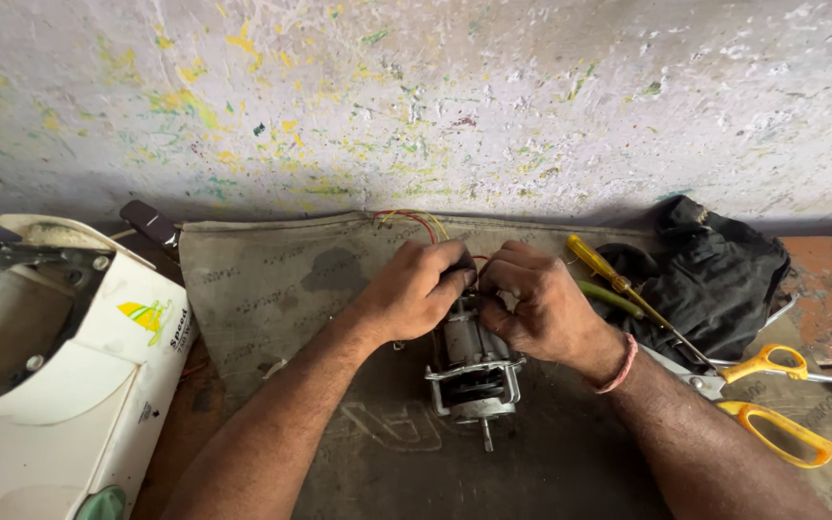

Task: The person repairs an electric motor by stripping wires with pliers and connecting them to the motor terminals using a screwdriver.

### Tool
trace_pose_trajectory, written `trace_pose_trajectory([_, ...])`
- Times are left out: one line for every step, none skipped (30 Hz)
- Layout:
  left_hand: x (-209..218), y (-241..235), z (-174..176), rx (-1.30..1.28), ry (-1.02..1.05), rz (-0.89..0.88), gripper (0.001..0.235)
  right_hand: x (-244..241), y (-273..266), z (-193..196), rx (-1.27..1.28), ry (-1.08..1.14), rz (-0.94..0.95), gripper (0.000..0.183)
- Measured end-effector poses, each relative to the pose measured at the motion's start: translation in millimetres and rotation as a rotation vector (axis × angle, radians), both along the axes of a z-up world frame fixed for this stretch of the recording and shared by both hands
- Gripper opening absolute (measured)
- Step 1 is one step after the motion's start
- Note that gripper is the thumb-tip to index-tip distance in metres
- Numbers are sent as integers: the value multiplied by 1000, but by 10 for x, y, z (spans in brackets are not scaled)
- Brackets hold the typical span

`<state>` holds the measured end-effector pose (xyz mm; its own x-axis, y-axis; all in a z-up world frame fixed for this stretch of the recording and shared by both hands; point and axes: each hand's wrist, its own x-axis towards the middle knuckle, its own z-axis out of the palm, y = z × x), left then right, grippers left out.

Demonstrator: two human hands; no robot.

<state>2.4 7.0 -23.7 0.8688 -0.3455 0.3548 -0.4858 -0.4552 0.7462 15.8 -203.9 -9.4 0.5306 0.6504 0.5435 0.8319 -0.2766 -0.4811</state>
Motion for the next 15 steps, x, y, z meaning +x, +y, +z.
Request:
trace_pose_trajectory([-3,7,-4,3,-4,-1,16,6,7,-4,-4,13,-8,17])
trace_pose_trajectory([-8,10,-8,5,-8,-1,16,12,14,-10,-7,25,-16,17])
trace_pose_trajectory([-14,5,-14,7,-12,-4,16,11,11,-17,-11,38,-27,16])
trace_pose_trajectory([-28,-4,-20,14,-11,2,16,3,6,-26,-8,65,-43,16])
trace_pose_trajectory([-37,-1,-16,24,-13,9,16,2,15,-33,-1,88,-58,16])
trace_pose_trajectory([-47,1,-10,34,-16,16,16,5,19,-37,5,111,-73,16])
trace_pose_trajectory([-57,2,-8,7,-18,5,15,12,21,-46,23,128,-70,17])
trace_pose_trajectory([-66,3,-5,-20,-21,-5,13,23,24,-56,41,146,-68,18])
trace_pose_trajectory([-71,8,2,-45,-25,-16,12,41,28,-64,61,162,-65,18])
trace_pose_trajectory([-81,10,7,-53,-30,-22,11,59,23,-70,65,216,-61,16])
trace_pose_trajectory([-99,14,6,-61,-33,-28,10,74,13,-81,68,272,-57,14])
trace_pose_trajectory([-109,15,4,-70,-36,-34,10,92,4,-94,72,329,-53,11])
trace_pose_trajectory([-118,16,-2,-72,-105,-37,9,106,-2,-113,73,340,-54,10])
trace_pose_trajectory([-123,17,-8,-74,-173,-39,9,123,-9,-134,75,352,-56,9])
trace_pose_trajectory([-133,19,-15,-75,-241,-42,9,138,-15,-159,77,365,-57,8])
